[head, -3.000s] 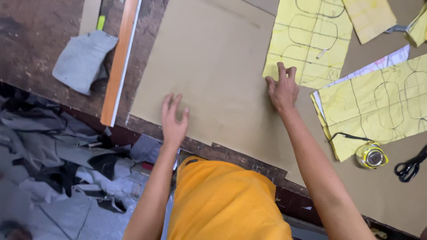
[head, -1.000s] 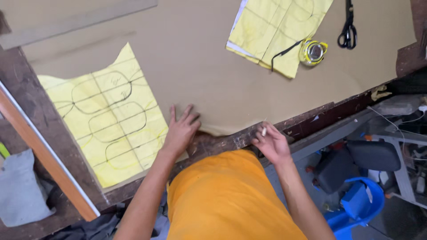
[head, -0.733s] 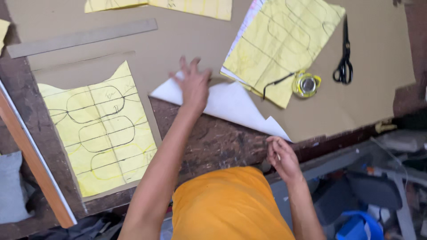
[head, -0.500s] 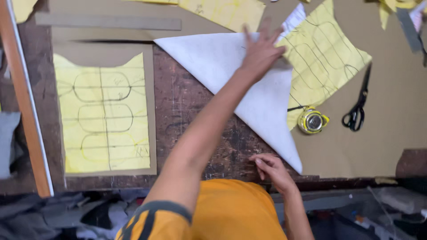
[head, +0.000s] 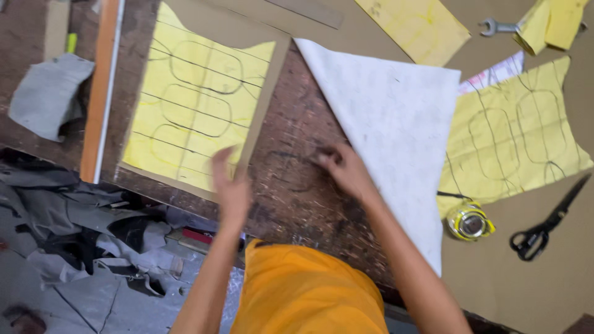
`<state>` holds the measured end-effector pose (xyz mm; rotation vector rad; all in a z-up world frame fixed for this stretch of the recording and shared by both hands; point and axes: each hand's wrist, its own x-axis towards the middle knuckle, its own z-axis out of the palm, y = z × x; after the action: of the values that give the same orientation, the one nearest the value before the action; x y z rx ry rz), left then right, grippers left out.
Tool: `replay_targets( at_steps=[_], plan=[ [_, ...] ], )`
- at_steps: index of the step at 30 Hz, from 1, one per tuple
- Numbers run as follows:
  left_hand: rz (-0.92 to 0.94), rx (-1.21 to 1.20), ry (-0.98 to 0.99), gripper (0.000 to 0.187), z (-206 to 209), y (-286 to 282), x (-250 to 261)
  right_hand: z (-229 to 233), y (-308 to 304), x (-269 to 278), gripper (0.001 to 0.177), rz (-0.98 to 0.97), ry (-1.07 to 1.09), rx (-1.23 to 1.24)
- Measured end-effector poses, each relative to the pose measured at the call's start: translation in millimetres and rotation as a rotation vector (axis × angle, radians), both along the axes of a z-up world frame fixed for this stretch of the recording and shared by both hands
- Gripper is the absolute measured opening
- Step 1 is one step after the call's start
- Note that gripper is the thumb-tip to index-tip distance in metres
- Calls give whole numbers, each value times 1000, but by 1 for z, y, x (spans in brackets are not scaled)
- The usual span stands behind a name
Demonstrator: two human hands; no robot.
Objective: The person aligns a yellow paper template with drawn outlines onto a brown cardboard sheet, secures it with a wrench and a metal ruler, then uses scissors to cut the cardboard along the template edges. After cutting, the person removes the tools and lifts the cut cardboard piece.
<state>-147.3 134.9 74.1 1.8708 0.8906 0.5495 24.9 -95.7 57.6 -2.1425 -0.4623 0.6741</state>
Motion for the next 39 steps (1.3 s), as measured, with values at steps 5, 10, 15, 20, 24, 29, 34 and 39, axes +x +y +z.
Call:
replay_targets(
  at_steps=[5, 10, 15, 20, 24, 29, 34, 39],
  plan=[
    [564, -318, 130, 76, -25, 110, -114, -11, 147, 101, 80, 5, -476, -178],
    [728, -762, 149, 93, -50, 128, -133, -1, 244, 153, 83, -11, -407, -407],
    [593, -833, 55, 94, -55, 140, -116, -5, 272, 176, 83, 87, -565, -463],
    [581, -873, 128, 64, -50, 161, -88, -11, 272, 187, 49, 112, -476, -424],
    [484, -783, 12, 25, -48, 170, -87, -12, 260, 173, 34, 99, -437, -416],
    [210, -306, 29, 21, -34, 219, -79, 11, 182, 124, 38, -57, -76, -400],
    [-18, -274, 224, 26, -21, 259, -49, 44, 77, -31, 51, -356, 279, -211],
    [-205, -50, 297, 46, -17, 252, -5, 28, 32, -143, 41, -523, 260, -152]
  ],
)
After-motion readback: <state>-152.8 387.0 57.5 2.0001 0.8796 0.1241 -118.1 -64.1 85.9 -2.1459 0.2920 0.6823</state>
